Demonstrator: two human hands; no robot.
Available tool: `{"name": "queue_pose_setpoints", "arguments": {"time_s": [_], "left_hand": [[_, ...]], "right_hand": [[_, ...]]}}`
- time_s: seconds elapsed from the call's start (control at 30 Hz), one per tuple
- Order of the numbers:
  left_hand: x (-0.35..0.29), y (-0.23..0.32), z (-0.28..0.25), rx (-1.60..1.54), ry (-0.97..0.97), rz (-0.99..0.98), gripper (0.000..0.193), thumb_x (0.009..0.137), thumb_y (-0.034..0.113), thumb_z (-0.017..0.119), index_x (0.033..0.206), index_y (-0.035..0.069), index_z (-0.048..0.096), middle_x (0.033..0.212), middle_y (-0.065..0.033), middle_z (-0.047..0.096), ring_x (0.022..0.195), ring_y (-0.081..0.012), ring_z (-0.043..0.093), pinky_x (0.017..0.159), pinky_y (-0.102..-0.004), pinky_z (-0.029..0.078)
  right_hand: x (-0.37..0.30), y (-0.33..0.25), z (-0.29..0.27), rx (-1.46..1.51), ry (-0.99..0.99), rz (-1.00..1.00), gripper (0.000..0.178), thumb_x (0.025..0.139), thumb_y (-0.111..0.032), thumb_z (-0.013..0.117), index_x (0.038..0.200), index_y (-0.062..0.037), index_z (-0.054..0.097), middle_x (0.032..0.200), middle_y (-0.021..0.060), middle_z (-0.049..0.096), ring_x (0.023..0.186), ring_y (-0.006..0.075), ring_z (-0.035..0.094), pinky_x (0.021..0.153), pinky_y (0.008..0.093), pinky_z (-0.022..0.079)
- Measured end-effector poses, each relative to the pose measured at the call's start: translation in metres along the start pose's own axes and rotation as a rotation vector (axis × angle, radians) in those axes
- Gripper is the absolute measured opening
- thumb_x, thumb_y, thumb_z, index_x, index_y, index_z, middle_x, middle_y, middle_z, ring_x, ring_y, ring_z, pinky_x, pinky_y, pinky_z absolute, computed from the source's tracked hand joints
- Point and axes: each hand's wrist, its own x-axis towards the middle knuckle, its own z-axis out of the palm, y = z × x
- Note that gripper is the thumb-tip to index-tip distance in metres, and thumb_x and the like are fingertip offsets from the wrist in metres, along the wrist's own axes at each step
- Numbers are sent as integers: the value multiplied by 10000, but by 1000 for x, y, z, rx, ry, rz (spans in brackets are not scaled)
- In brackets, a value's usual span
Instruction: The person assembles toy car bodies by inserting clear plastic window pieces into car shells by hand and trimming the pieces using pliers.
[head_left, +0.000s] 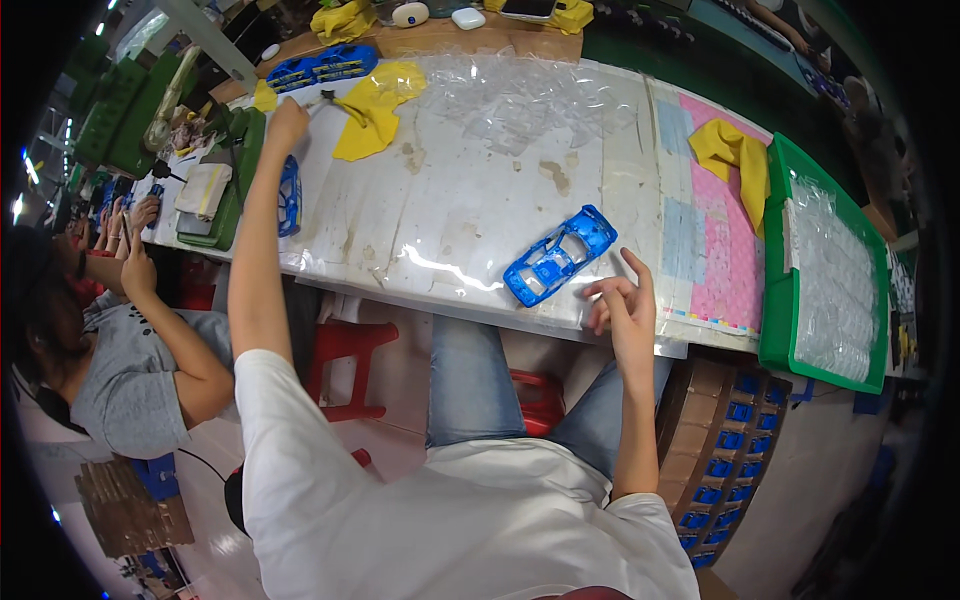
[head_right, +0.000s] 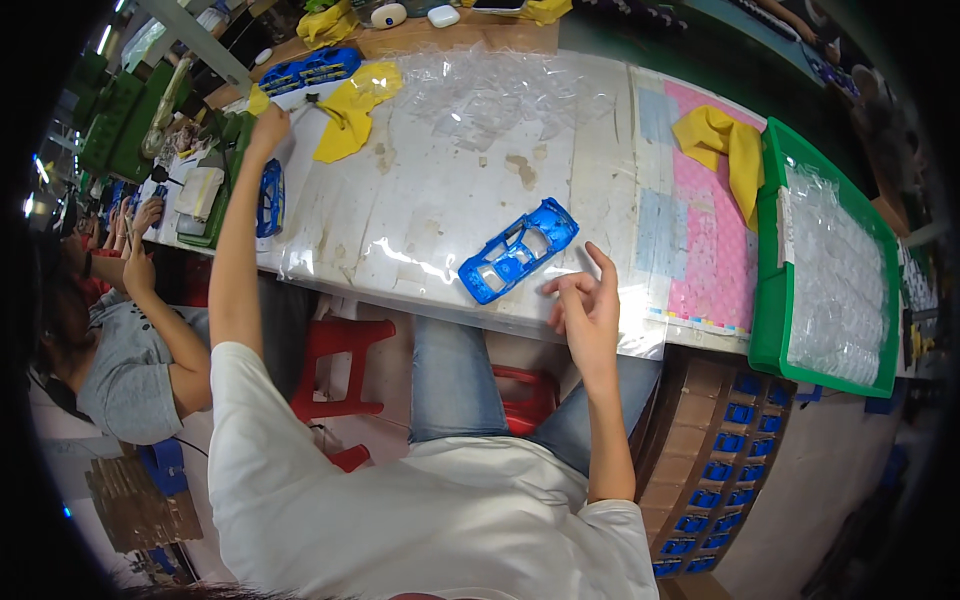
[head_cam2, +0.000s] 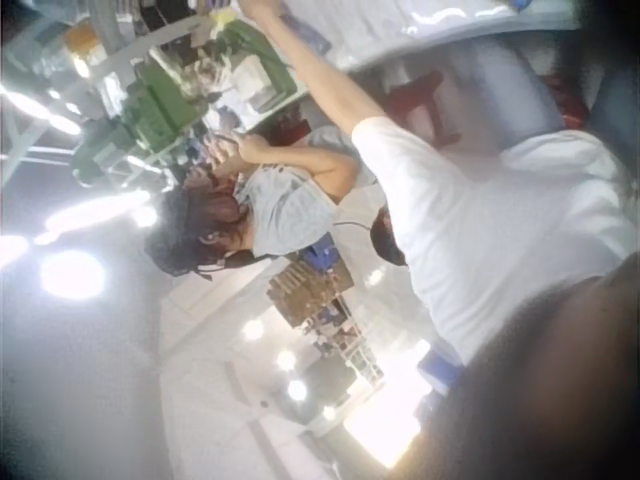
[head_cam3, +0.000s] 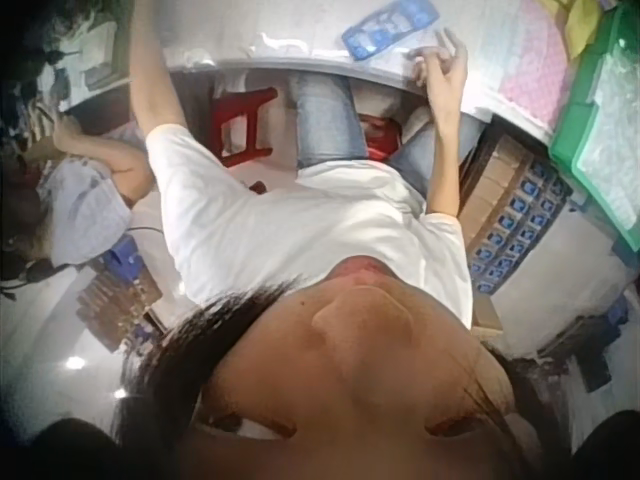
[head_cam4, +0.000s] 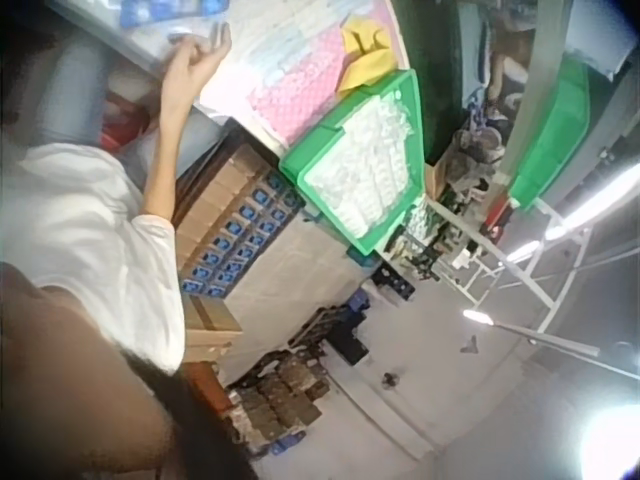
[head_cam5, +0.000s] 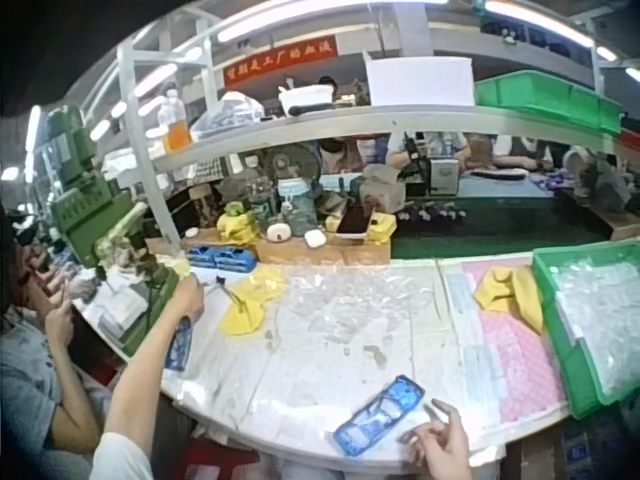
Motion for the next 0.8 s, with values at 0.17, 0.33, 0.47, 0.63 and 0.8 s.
{"name": "queue_pose_setpoints", "arguments": {"time_s": [0.17, 0.33, 0.47, 0.63, 0.8], "left_hand": [[-64, 123, -95, -279, 283, 170, 241, 837, 191, 518, 896, -35, 456, 756, -221, 577, 695, -372, 569, 610, -414, 437], [-184, 213, -161, -682, 443, 200, 206, 873, 161, 515, 960, -6, 434, 649, -70, 506, 570, -136, 469, 529, -269, 379], [-267, 280, -161, -1433, -92, -17, 156, 891, 132, 496, 1012, 65, 424, 707, 38, 417, 606, -20, 335, 520, -164, 255], [-338, 342, -148, -1642, -68, 230, 213, 866, 4, 432, 1044, -12, 316, 806, -57, 445, 597, -46, 393, 503, -177, 297], [-368, 377, -129, -1364, 4, 714, 309, 721, 3, 514, 1007, -31, 401, 860, -145, 494, 688, -301, 477, 621, -401, 390]], "right_hand": [[-15, -21, -4, -265, 207, -246, 336, 843, -33, 491, 1170, 7, 426, 748, 35, 556, 656, 55, 512, 573, 170, 397], [0, -49, 36, -60, -64, -368, 546, 797, -96, 585, 1265, 30, 333, 846, 56, 546, 665, 70, 494, 660, 220, 417], [31, -48, 48, -45, -179, -245, 748, 786, -285, 606, 1339, 30, 213, 930, 84, 481, 685, 84, 466, 627, 220, 399], [6, -40, 27, -324, -170, -325, 947, 651, -739, 507, 1232, 0, 394, 924, 56, 418, 705, 128, 408, 575, 241, 363], [-31, -46, 0, -187, 12, -218, 791, 678, -584, 602, 1191, -6, 435, 975, 62, 409, 711, 92, 415, 616, 219, 369]]}}
